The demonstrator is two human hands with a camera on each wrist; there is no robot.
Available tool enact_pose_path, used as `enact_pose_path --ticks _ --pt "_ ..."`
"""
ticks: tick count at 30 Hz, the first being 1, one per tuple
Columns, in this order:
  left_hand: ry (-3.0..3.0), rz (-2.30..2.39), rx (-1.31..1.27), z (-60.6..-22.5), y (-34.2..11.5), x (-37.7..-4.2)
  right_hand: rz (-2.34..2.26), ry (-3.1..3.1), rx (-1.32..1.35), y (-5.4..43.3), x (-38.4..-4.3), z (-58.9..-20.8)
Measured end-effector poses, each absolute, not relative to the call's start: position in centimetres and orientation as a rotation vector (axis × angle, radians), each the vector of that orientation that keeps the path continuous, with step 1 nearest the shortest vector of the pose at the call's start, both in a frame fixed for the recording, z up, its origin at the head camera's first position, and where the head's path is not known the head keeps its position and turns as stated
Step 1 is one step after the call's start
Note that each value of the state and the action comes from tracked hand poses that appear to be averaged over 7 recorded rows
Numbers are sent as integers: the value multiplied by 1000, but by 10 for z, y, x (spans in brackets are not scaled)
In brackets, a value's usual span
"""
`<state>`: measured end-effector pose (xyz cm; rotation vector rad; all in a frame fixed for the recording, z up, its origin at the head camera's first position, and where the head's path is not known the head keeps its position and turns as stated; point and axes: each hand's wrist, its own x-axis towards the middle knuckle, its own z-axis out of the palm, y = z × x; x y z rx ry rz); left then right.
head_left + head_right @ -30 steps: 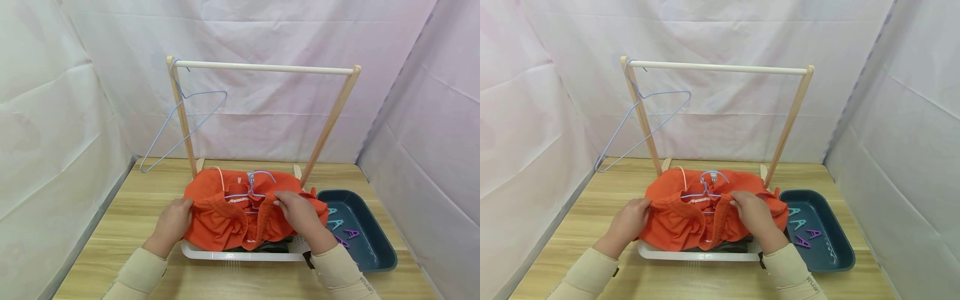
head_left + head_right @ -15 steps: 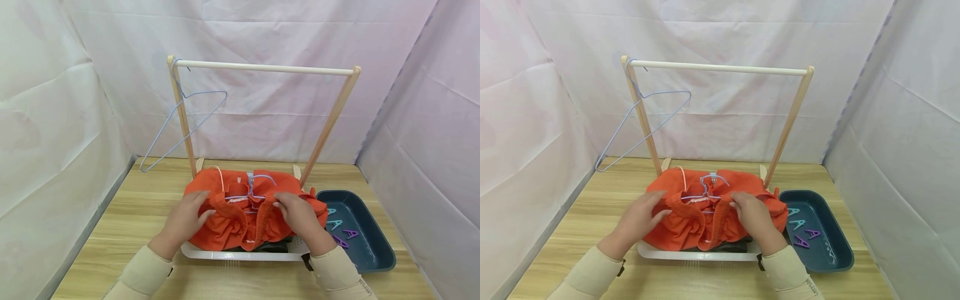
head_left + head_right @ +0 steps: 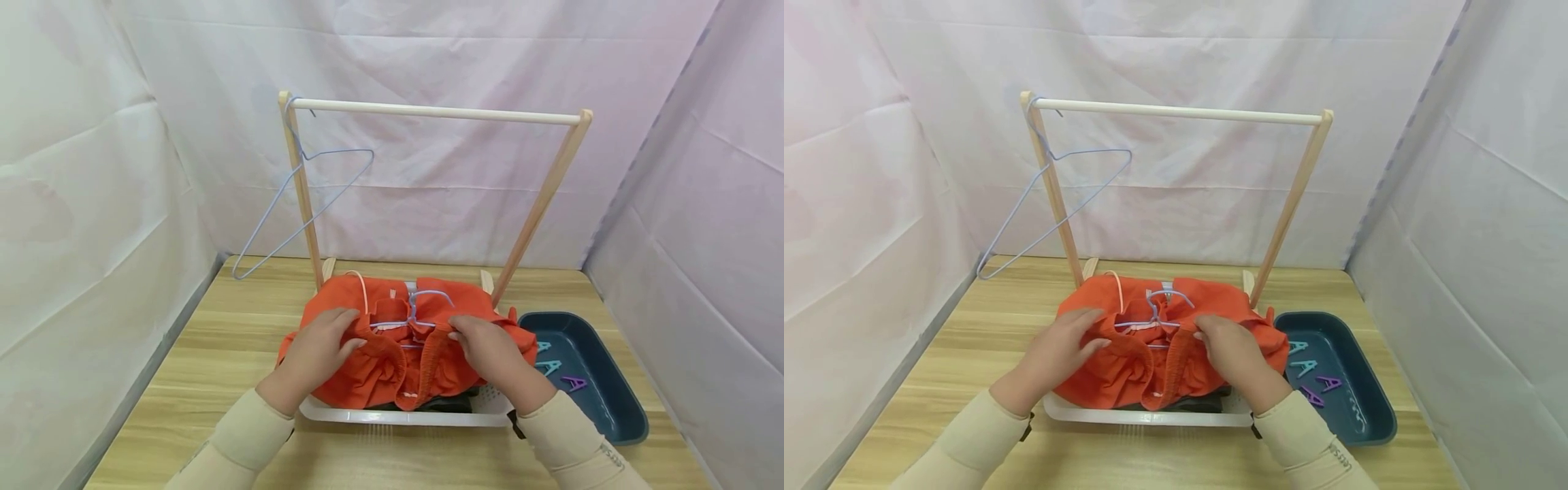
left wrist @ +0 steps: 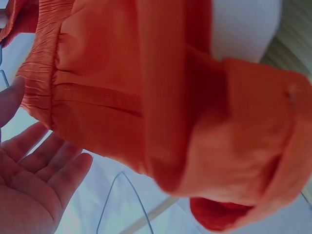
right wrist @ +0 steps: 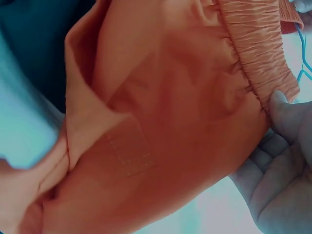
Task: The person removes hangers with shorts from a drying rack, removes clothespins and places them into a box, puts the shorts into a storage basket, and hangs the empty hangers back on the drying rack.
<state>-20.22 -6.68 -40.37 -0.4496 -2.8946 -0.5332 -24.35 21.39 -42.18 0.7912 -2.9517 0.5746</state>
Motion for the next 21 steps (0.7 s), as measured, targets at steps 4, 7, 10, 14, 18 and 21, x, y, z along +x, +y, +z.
enact_pose_path --ticks 4,7,10,14,18,21 --pt "-2902 -527 -471 -404 -63 -205 541 -2964 866 215 -245 -419" --pt "-2913 -530 -472 -405 -62 -206 538 -2969 909 216 -247 -416" --pt "-2927 -535 -464 -407 -61 -208 529 -2983 932 216 -248 -415" --pt "-2931 -545 -466 -407 -60 -209 506 -3005 949 216 -251 -414" --pt "-2915 -528 -481 -406 -59 -209 497 -3017 955 216 -252 -413" --pt "-2903 -517 -492 -406 -59 -209 484 -3020 954 215 -252 -413"
